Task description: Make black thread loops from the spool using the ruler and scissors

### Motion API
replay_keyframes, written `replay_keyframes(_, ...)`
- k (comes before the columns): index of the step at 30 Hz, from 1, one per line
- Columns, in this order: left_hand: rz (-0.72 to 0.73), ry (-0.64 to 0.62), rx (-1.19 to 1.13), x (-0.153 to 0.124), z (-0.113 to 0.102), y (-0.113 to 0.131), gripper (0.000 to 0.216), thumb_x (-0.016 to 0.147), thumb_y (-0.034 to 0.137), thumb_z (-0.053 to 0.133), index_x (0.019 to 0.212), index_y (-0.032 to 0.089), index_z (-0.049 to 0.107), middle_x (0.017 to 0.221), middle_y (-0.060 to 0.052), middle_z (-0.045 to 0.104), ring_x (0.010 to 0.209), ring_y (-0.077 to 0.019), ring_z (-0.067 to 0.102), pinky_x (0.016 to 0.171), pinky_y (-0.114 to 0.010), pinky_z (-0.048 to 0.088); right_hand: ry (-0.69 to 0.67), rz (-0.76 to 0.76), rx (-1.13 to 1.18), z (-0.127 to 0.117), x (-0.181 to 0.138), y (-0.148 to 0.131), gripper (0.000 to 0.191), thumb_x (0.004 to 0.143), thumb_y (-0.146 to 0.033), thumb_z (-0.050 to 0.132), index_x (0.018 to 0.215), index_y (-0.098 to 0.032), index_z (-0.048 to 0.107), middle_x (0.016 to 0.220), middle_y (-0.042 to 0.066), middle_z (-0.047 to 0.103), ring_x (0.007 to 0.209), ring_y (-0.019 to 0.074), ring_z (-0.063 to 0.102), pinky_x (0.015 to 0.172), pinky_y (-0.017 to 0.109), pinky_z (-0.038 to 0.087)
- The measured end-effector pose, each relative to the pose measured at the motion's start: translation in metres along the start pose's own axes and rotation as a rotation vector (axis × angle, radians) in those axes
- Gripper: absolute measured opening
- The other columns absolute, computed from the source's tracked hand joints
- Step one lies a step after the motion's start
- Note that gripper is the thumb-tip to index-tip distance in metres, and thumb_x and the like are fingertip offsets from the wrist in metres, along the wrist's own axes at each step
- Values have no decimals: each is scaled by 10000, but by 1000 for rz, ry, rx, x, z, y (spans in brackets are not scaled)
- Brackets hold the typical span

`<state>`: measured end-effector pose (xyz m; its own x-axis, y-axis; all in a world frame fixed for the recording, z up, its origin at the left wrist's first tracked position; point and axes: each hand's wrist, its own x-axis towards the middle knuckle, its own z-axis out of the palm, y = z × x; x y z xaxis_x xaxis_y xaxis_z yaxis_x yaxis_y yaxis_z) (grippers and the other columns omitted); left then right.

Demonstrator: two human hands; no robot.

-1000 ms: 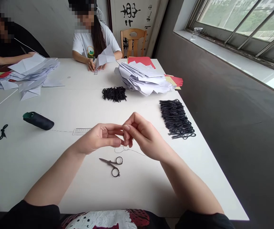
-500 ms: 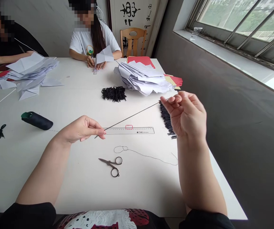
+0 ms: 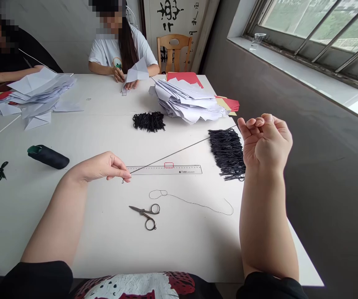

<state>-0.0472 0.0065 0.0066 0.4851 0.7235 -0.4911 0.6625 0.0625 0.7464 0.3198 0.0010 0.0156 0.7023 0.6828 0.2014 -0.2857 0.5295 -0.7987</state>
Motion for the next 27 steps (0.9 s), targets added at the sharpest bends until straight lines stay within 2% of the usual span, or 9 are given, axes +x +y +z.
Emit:
replay_keyframes(6, -124, 30, 118, 3, -7, -12, 235, 659, 455, 750, 717, 229, 775, 778, -4, 690, 547, -95, 456, 602, -252, 424, -8, 6, -35, -1, 1, 7, 324, 960, -4, 379, 712, -138, 537, 614, -45, 493, 579, 44, 573, 877, 352, 597)
replay_keyframes(8, -149, 38, 160, 4, -8, -14, 236, 659, 463, 743, 726, 239, 781, 805, -9, 702, 612, -120, 506, 626, -252, 424, -7, 8, -38, -1, 2, 9, 316, 967, -14, 379, 722, -141, 532, 614, -49, 495, 577, 42, 571, 876, 348, 598)
replay_keyframes(12, -151, 29, 176, 6, -11, -19, 218, 660, 449, 725, 754, 266, 797, 882, -26, 740, 916, -217, 592, 684, -242, 424, 2, 1, -42, 0, 3, 13, 318, 975, -40, 391, 709, -148, 526, 595, -46, 497, 567, 50, 569, 860, 346, 599)
replay_keyframes(16, -155, 3, 154, 10, -13, -29, 200, 662, 416, 705, 756, 268, 802, 894, -38, 757, 947, -236, 602, 688, -245, 424, 5, -39, -54, 3, 2, 15, 340, 964, -20, 387, 687, -164, 521, 563, -47, 496, 552, 62, 562, 833, 348, 593)
replay_keyframes(20, -145, -9, 111, 13, -15, -35, 209, 643, 414, 709, 736, 250, 800, 881, -50, 760, 786, -214, 619, 639, -255, 436, -67, -106, -36, 5, 0, 15, 320, 957, -12, 384, 710, -158, 526, 570, -34, 518, 554, 72, 559, 844, 372, 580)
replay_keyframes(23, -164, -7, 98, 11, -16, -33, 196, 651, 408, 714, 716, 240, 793, 897, -44, 759, 604, -145, 578, 654, -261, 439, -71, -142, -30, 4, 0, 15, 320, 948, -1, 386, 707, -163, 519, 572, -29, 522, 551, 78, 556, 834, 375, 572)
replay_keyframes(27, -192, -16, 113, 7, -15, -27, 199, 664, 416, 712, 719, 240, 787, 932, -37, 754, 545, -116, 561, 613, -251, 399, -72, -152, -30, 1, 0, 15, 320, 945, 2, 393, 703, -167, 518, 563, -35, 522, 544, 79, 560, 828, 376, 565)
